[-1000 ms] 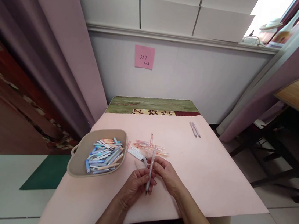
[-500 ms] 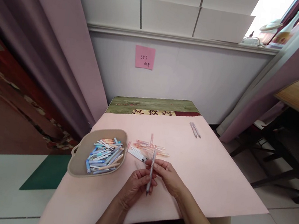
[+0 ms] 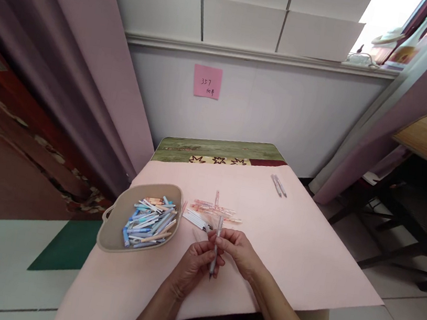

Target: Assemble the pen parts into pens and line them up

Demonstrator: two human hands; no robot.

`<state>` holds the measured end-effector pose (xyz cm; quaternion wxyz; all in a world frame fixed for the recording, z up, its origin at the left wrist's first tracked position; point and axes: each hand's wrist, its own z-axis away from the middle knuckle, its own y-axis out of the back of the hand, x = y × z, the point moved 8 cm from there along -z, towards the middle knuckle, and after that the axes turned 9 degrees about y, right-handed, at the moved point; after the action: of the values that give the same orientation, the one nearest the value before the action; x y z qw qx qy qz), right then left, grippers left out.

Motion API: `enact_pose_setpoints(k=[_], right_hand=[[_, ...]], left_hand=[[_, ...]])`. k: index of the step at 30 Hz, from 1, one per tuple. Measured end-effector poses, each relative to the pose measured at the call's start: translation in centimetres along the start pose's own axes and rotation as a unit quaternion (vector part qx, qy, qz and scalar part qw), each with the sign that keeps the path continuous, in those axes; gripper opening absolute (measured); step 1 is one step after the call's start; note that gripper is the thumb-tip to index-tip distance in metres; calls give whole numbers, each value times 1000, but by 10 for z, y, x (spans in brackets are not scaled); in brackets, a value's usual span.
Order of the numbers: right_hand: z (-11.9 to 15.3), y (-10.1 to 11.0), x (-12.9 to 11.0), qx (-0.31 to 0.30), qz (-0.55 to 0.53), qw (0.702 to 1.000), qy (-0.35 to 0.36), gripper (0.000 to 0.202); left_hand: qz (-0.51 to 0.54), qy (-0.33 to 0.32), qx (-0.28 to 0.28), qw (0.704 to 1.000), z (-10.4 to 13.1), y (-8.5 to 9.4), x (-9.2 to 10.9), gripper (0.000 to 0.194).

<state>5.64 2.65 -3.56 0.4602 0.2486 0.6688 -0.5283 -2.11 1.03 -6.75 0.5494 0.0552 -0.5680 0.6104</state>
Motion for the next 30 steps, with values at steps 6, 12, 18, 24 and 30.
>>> enact_pose_setpoints(k=[6,12,18,24,30], right_hand=[[-3,13,-3,94,39,995,22,38],[1,0,-8,6,8,1000,16,36],[-2,6,-4,50,17,998,20,32],[0,3,-6,27,24,999,17,35],[-1,4,-5,42,23,999,15,33]], left_hand=[[-7,13,5,1000,0,-1,-3,29],[7,8,24,1000,1,2,-1,27],[-7,10,12,1000,0,1,-2,29],[5,1,20,1000,1,1,0,27],[-1,6,13,1000,1,2,-1,28]])
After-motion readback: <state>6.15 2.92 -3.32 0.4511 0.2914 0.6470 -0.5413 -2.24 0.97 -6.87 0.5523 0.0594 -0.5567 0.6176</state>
